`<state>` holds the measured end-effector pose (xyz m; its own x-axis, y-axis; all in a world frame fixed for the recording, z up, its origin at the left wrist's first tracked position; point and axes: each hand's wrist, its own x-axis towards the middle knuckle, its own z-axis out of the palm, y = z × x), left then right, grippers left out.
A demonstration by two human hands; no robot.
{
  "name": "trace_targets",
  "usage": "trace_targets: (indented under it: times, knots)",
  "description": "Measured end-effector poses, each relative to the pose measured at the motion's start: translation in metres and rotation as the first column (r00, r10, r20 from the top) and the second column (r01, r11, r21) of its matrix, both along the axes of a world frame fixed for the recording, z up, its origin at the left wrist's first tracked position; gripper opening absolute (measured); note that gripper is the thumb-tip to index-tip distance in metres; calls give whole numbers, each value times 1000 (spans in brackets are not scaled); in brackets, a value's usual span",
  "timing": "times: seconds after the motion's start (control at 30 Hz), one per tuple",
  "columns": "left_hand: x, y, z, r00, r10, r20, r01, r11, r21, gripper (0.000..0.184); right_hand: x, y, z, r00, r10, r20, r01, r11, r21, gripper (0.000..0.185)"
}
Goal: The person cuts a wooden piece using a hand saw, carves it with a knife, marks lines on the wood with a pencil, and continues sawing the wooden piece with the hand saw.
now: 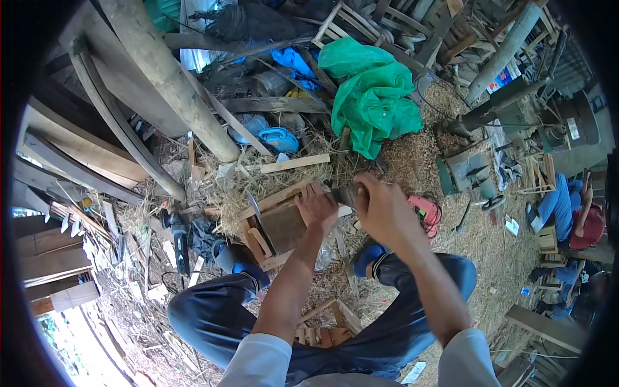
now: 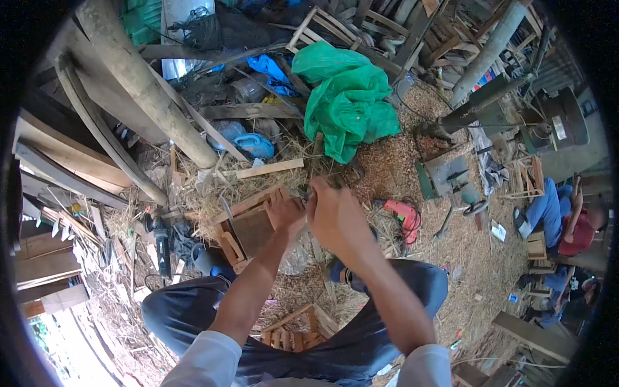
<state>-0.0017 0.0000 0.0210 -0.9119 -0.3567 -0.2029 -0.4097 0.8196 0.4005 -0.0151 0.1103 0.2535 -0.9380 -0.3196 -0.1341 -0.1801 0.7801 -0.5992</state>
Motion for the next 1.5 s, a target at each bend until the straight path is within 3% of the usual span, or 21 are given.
trace_targets:
  times: [0.1, 0.17, 0.37, 0.47, 0.57, 0.73, 0.83, 0.9, 0.97, 1.07, 1.13, 1.23, 1.33, 1.43, 1.5]
  knots:
    - [9, 6, -15, 989, -118, 87, 120, 992, -25, 53, 15, 8, -68, 992, -128, -5, 128, 991, 45, 22]
    - [6, -1, 17, 998, -40, 54, 40, 999, 1, 53, 6, 8, -85, 996, -18, -87, 9, 995, -98, 24]
    - [5, 2, 12, 999, -5, 39, 4, 1000, 10, 57, -2, 15, 37, 998, 62, -26, -63, 995, -73, 24]
    - [6, 6, -6, 998, 19, -63, -22, 999, -48, 54, 9, 10, -24, 1000, -2, -30, 1, 999, -45, 23]
    - [9, 4, -4, 999, -11, -39, 9, 999, -48, 50, 10, 7, -86, 998, -29, -63, 29, 1000, -5, 24]
    - [9, -1, 11, 1000, -2, 24, 1, 998, 66, 51, 13, -5, -72, 1000, -3, -19, 4, 998, 61, 23]
    - [5, 4, -3, 984, 12, -178, -28, 996, -86, 42, 5, 2, -78, 1000, 22, 7, -23, 999, 26, 33]
    - [7, 1, 5, 987, 7, -160, -18, 998, -63, 40, 18, 11, -79, 999, -48, 4, 48, 988, -146, 33]
    - [7, 3, 11, 989, -2, -151, -2, 1000, -28, 39, 37, 24, -85, 996, -36, -79, 23, 987, -157, 33]
    - [4, 6, 6, 993, 3, -120, -7, 999, -32, 40, 41, 26, -80, 985, -22, -172, -11, 982, -187, 31]
    - [8, 3, -2, 978, 8, -210, -22, 998, -64, 40, 34, 9, -59, 994, -11, -105, 3, 997, -80, 28]
    - [7, 4, -8, 986, -5, -168, -12, 995, -100, 44, 19, 3, 24, 999, 48, -16, -48, 999, 25, 25]
    - [7, 2, 0, 992, 2, -123, -5, 1000, -23, 47, 12, 2, 49, 999, 41, 9, -41, 999, 17, 23]
    - [7, 3, -5, 991, 19, -130, -22, 1000, -18, 50, 5, 0, 7, 999, -9, -44, 9, 1000, -15, 23]
    - [20, 17, -19, 988, 11, -156, -19, 998, -55, 50, 2, 8, -54, 999, -33, -35, 33, 999, 13, 22]
